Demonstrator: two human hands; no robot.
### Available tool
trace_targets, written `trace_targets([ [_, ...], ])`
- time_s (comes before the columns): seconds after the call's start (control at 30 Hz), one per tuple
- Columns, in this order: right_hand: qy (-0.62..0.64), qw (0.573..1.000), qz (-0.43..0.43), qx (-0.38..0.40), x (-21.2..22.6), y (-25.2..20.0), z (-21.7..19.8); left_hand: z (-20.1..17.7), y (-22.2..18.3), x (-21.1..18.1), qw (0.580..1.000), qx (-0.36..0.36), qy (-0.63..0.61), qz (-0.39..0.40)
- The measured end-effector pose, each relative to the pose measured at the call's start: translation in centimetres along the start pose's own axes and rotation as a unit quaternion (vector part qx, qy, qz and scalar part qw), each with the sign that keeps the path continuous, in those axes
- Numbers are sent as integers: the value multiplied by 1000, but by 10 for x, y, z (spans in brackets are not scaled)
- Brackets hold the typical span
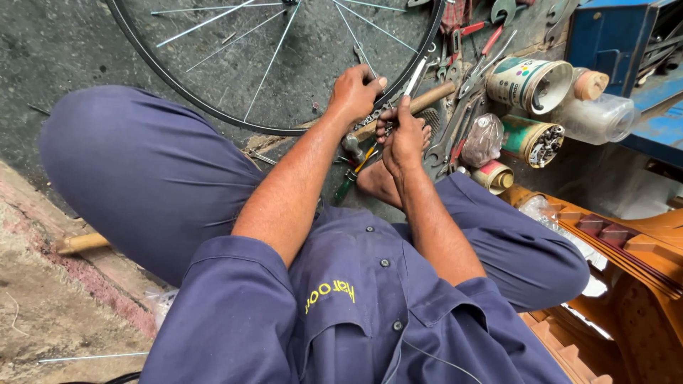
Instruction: Repairing a bicycle wheel by adjusting the spokes and aligning the rim while sitting on the floor.
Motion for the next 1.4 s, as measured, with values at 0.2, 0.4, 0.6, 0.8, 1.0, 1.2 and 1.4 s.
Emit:
trace_targets([
  [0.2, -24, 1000, -9, -5, 7, -4, 2, -6, -8, -11, 999, 19, -20, -30],
  [0.4, -45, 998, -47, 20, 2, 1, -3, -3, -4, -7, 1000, 13, -12, -24],
  [0.6, -44, 996, -75, 18, 1, 5, -2, -2, -1, -6, 1000, 7, -10, -14],
  [0.8, -43, 995, -88, 22, 1, 7, -2, -3, 1, -4, 1000, 0, -1, -4],
  [1.0, 26, 999, -21, -5, 14, 1, 12, 3, -1, -2, 1000, 3, -15, -13],
  [1.2, 19, 997, -36, 68, 21, 14, 27, -4, 4, 6, 997, -69, 14, 33],
  [1.4, -66, 995, -62, 51, 12, 17, 14, -84, -14, -20, 955, -164, 248, 21],
])
Point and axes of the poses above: each hand's wrist, its own y-axis towards the middle knuckle, its own z-axis out of the palm, x = y × z, the point moved 2 cm from there along y, towards the middle knuckle, and after that the axes turned 7 degrees about y, right-handed, at the moved point
